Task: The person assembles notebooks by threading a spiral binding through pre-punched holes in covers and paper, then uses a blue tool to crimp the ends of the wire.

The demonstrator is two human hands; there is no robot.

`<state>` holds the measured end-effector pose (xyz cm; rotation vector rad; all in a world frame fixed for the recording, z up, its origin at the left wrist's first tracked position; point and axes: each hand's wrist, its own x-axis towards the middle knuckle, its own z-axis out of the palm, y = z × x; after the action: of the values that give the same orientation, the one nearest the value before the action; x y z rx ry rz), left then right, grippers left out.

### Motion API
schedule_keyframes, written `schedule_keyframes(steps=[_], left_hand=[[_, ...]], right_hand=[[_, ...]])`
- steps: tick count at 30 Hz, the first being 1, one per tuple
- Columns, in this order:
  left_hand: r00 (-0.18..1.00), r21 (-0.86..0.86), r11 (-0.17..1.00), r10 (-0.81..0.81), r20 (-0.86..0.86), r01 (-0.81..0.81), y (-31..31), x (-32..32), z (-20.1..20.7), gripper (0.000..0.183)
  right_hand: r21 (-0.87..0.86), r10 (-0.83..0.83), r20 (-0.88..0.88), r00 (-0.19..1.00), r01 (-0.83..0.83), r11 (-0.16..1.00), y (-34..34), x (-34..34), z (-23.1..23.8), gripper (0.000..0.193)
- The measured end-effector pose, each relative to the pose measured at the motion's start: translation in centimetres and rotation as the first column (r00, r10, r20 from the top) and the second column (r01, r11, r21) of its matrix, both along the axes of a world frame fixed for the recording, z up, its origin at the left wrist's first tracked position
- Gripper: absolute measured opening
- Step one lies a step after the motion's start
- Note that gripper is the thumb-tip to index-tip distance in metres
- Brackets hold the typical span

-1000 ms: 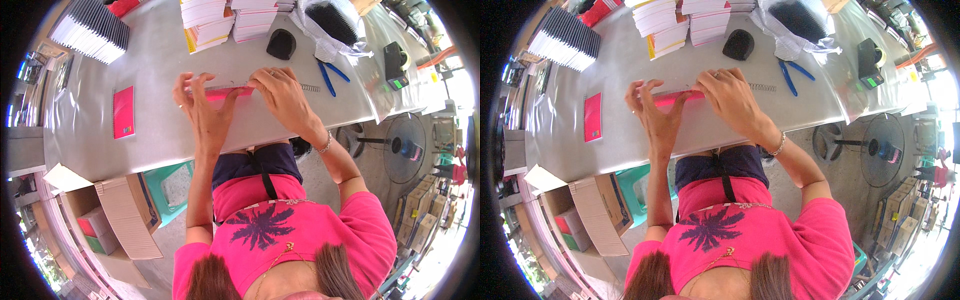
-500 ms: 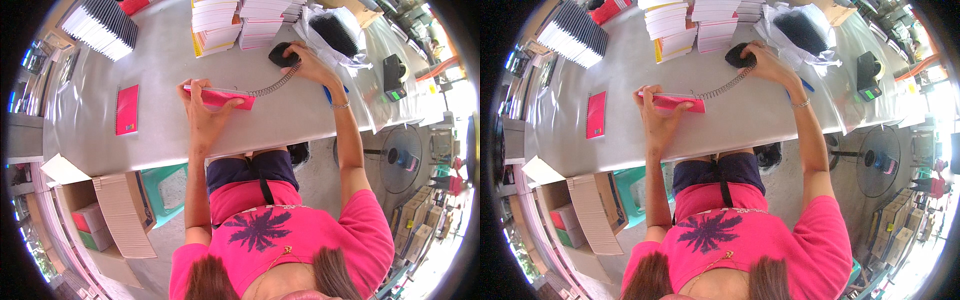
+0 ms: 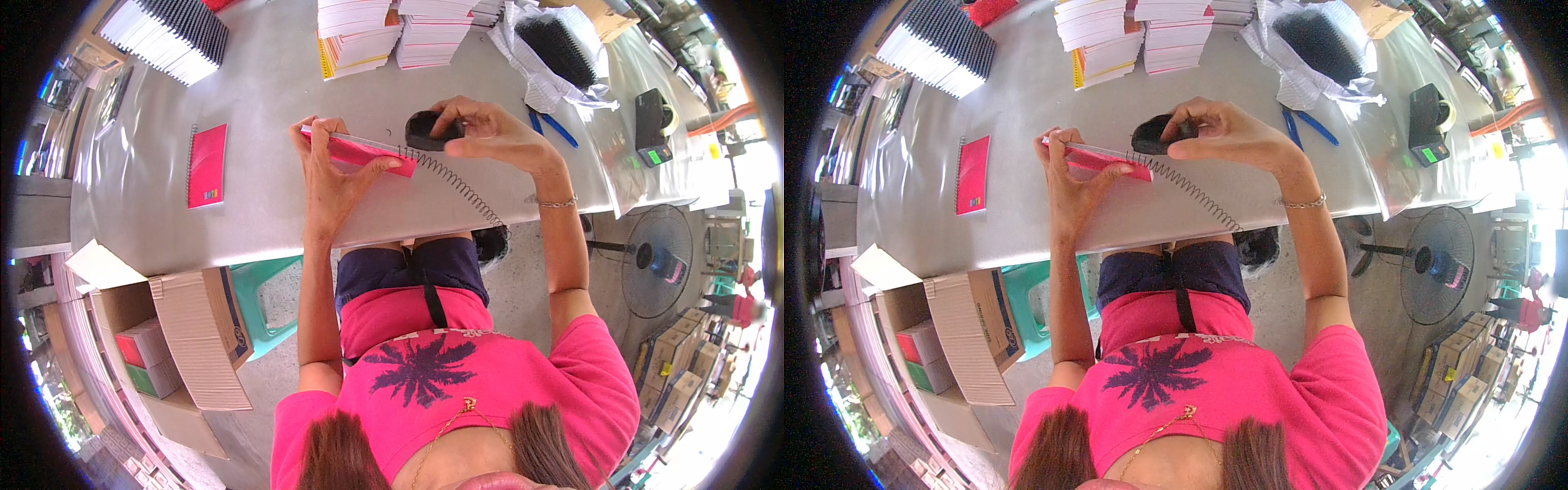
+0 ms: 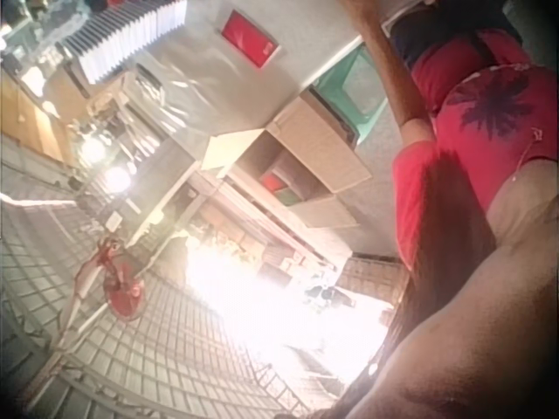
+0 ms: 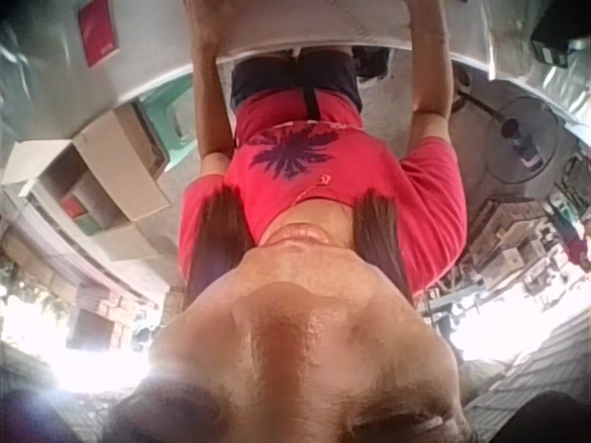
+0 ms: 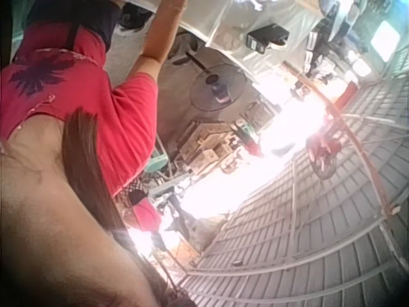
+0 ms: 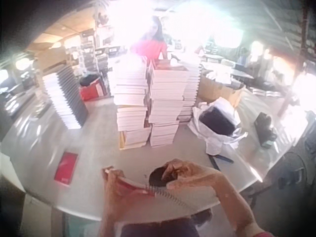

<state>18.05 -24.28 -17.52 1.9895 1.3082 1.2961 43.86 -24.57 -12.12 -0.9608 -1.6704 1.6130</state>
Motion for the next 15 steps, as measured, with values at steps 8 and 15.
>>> schedule_keyframes(steps=[8,15], left_hand=[[1.000,-0.094,0.995,0.021,0.022,-0.019,0.2,0.4,0.5,0.073],[1.000,-0.081,0.997,-0.001,0.027,0.004,0.0,0.0,0.3,0.074]], right_hand=[[0.435,-0.396,0.431,0.811,0.198,0.878,-1.2,-0.7,-0.3,0.030],[0.273,-0.298,0.416,0.859,0.194,0.942,-2.0,-1.9,-0.4,0.034]])
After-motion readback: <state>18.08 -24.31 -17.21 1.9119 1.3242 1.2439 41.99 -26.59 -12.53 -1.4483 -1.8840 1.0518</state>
